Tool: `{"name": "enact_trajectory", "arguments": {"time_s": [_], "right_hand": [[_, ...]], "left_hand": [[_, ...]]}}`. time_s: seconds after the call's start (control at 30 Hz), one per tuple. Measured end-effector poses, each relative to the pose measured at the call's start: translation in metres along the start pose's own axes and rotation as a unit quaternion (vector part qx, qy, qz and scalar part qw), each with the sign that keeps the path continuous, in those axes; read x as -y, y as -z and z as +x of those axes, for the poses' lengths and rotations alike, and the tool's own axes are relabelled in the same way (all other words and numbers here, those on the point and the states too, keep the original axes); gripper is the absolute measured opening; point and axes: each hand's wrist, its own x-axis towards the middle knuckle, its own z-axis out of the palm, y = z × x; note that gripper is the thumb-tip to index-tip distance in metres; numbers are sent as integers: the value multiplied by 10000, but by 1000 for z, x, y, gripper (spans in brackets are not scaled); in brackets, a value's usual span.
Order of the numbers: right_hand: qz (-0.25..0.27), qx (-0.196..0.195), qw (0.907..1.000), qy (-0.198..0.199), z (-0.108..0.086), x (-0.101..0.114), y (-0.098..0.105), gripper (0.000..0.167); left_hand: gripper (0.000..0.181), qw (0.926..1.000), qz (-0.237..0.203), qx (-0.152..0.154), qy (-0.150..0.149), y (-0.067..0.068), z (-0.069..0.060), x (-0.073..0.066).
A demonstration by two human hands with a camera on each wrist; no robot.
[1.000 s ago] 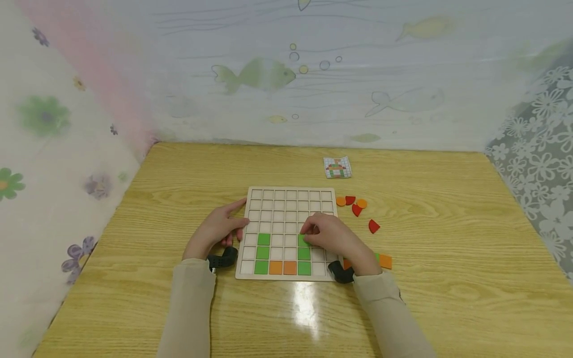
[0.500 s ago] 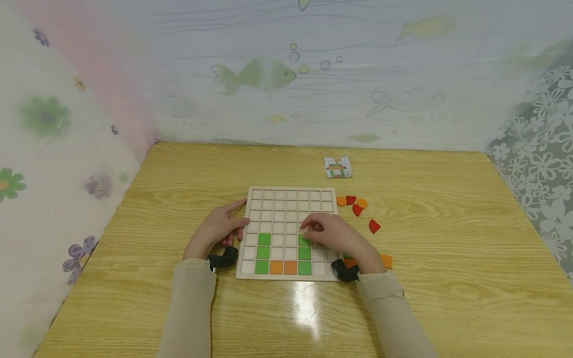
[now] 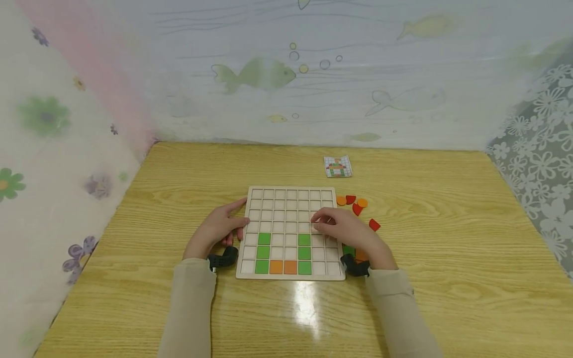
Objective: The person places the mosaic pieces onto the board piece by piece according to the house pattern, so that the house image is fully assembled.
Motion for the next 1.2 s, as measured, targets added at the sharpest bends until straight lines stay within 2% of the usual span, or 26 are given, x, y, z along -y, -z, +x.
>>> {"name": "enact_trajectory", "arguments": {"time_s": [0.3, 0.57, 0.8, 0.93, 1.2], "right_hand": [[396, 59, 9992, -41, -7, 0, 15, 25], [243, -103, 9995, -147, -13, -8, 28, 26], [217, -41, 9996, -149, -21, -15, 36, 30], [93, -117, 9997, -183, -27, -18, 40, 30], [-517, -141, 9984, -150, -38, -21, 40, 25]], "left_hand": [[59, 9999, 83, 66, -83, 3, -3, -4], [59, 9999, 103, 41, -71, 2, -2, -3], [58, 9999, 79, 7, -83, 0, -1, -2], [58, 9999, 52, 19, -101, 0, 0, -2], [58, 10000, -8, -2, -67, 0, -1, -2]]}}
